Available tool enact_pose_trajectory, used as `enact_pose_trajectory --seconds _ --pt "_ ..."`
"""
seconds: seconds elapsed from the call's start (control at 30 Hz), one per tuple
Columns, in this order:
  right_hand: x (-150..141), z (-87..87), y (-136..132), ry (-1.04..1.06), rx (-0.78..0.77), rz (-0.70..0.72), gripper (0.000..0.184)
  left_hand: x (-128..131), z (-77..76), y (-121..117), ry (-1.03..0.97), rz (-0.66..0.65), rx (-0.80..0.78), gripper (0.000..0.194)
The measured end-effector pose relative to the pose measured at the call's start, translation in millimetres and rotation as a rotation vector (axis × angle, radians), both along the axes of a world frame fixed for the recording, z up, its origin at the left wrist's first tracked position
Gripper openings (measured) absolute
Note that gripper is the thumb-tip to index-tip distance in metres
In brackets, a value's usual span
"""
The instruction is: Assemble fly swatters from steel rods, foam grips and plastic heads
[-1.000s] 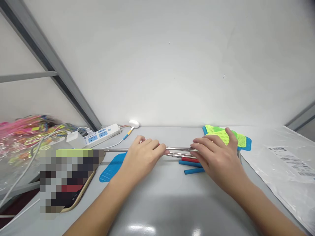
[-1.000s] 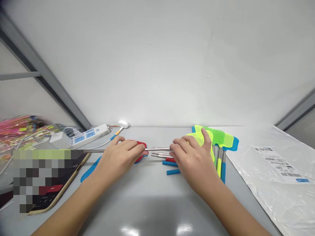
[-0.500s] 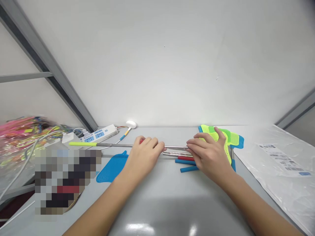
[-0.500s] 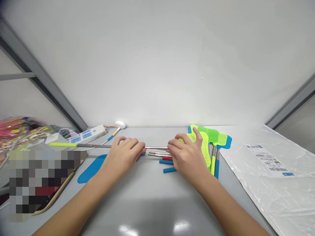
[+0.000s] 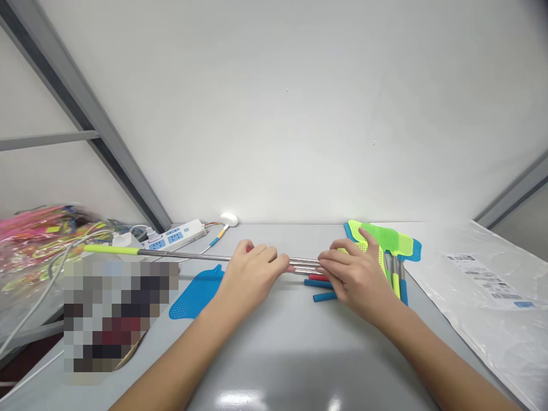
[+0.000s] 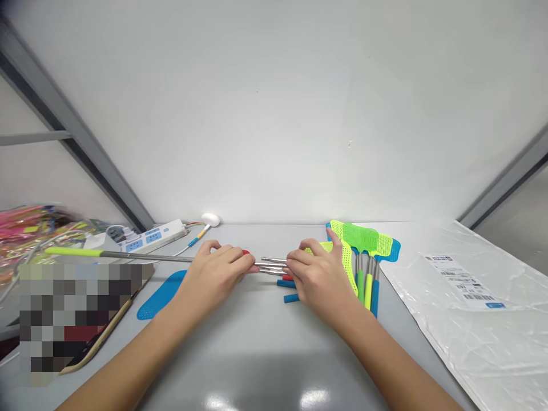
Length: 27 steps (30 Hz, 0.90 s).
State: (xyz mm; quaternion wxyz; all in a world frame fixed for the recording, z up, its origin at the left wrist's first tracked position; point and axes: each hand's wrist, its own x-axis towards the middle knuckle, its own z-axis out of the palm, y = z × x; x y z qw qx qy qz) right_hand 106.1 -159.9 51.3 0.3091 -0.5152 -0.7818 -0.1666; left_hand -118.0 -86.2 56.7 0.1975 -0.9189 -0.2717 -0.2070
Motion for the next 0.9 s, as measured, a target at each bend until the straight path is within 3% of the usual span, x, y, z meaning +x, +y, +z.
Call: enact_pose_trajectory --seconds 0.27,0.3,0.4,0.47,0.63,0.7,0.8,0.9 --pt "3 -2.1 5 -0.032 0.0 -0.011 0.007 -3 0.9 3 0.011 0.007 -0.009 0.017" --pt "5 -0.6 5 -0.029 0.009 -0.023 0.014 -3 1.8 2 0.008 0.012 -0.007 0.017" --pt "20 6.8 7 0.056 0.053 -0.14 0.065 -5 6.7 1 -0.017 0.036 0.01 0.018" --pt "34 12.2 8 0.193 0.051 -0.235 0.08 -6 10.3 0 -0.051 0.05 0.039 0.019" --pt "55 18.2 7 0.483 -0.185 -0.309 0.047 -7 13.6 0 -0.075 0.064 0.056 0.024" --pt "54 18.3 6 0.493 -0.164 -0.331 0.043 -6 12.5 -1 -0.07 0.068 0.053 0.025" --pt "44 18.0 5 0.272 0.041 -0.34 0.046 -3 9.4 -2 -0.056 0.066 0.054 0.023" --pt "28 16.1 2 0.017 0.159 -0.251 0.028 2 5.3 -4 -0.039 0.042 0.053 0.019"
